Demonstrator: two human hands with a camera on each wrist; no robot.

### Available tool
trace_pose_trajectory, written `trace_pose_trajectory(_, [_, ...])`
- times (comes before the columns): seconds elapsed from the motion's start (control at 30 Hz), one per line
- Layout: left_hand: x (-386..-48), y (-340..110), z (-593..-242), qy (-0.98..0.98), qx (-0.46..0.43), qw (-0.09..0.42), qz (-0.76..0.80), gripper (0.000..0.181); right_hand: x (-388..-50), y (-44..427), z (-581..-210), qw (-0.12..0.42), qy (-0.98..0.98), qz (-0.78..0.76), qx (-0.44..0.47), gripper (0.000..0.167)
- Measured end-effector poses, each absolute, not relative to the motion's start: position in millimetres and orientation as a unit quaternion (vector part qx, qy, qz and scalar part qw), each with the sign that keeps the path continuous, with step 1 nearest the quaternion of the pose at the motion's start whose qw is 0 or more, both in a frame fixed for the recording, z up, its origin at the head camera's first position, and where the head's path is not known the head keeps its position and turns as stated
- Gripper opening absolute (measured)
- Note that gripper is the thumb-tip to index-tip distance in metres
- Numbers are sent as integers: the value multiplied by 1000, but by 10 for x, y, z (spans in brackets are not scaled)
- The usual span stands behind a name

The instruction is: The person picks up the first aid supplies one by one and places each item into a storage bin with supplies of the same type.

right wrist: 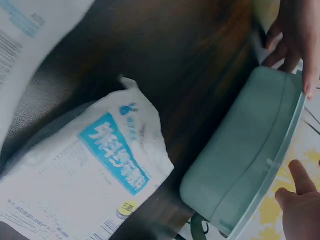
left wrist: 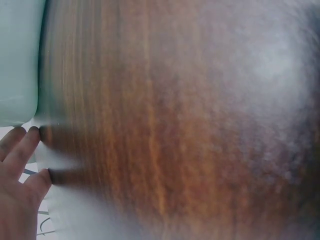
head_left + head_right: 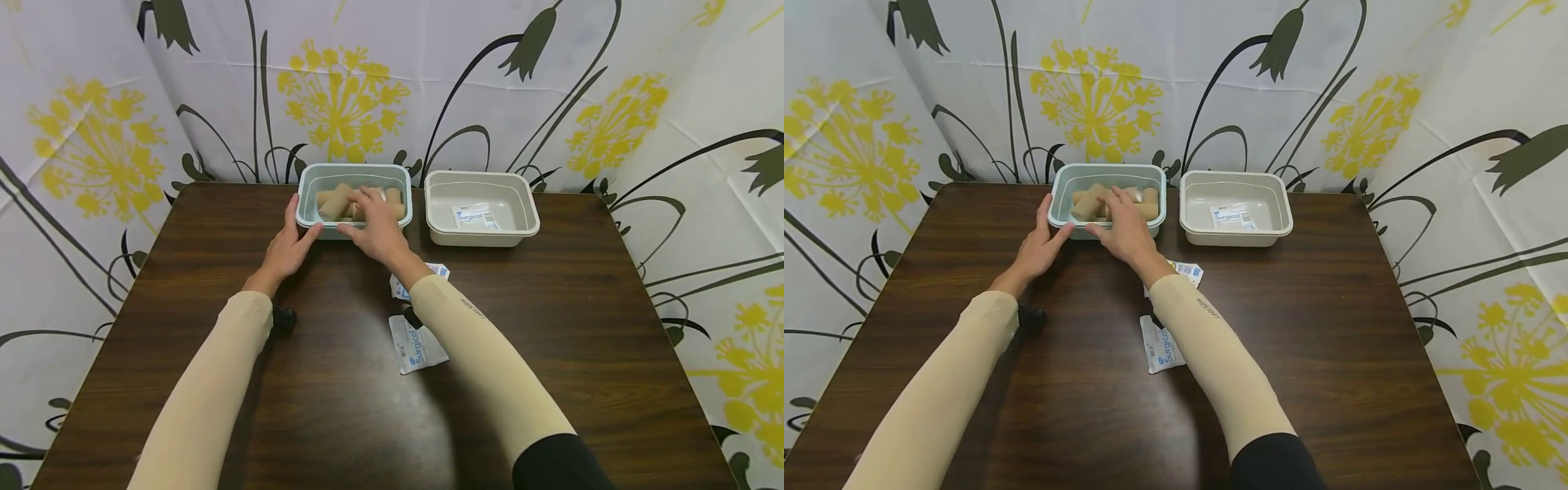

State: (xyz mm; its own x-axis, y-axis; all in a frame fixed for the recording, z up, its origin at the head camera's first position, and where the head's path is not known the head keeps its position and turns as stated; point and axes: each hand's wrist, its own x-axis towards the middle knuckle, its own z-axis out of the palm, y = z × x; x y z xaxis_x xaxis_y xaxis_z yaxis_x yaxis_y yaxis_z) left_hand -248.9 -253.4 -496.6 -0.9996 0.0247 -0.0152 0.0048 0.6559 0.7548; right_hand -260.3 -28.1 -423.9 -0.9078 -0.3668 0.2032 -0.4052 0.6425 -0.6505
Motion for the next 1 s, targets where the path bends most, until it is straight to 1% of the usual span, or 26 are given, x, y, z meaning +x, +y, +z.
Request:
trace_pose_trajectory(0.13, [-2500,-2524,-4961,910,7,10,414,83,-2551,-231,-4272,36,-904,342,255,44])
trace_pose_trajectory(0.23, [-2497,-2522,-4955,909,5,16,416,83,-2510,-163,-4287,52,-895,346,277,38])
trace_pose_trajectory(0.37, [-2490,-2526,-4948,909,2,23,416,82,-2432,-45,-4286,65,-886,358,288,35])
trace_pose_trajectory(0.5, [-2484,-2540,-4937,909,3,23,415,82,-2316,101,-4238,59,-879,364,301,36])
trace_pose_trajectory(0.7, [-2475,-2546,-4922,911,3,18,413,83,-2078,385,-4095,19,-872,357,333,43])
trace_pose_trajectory(0.83, [-2471,-2521,-4933,911,5,20,411,82,-1873,665,-4062,-28,-876,333,347,49])
trace_pose_trajectory(1.0, [-2475,-2516,-4924,910,6,21,415,82,-1613,979,-4155,-92,-887,277,358,53])
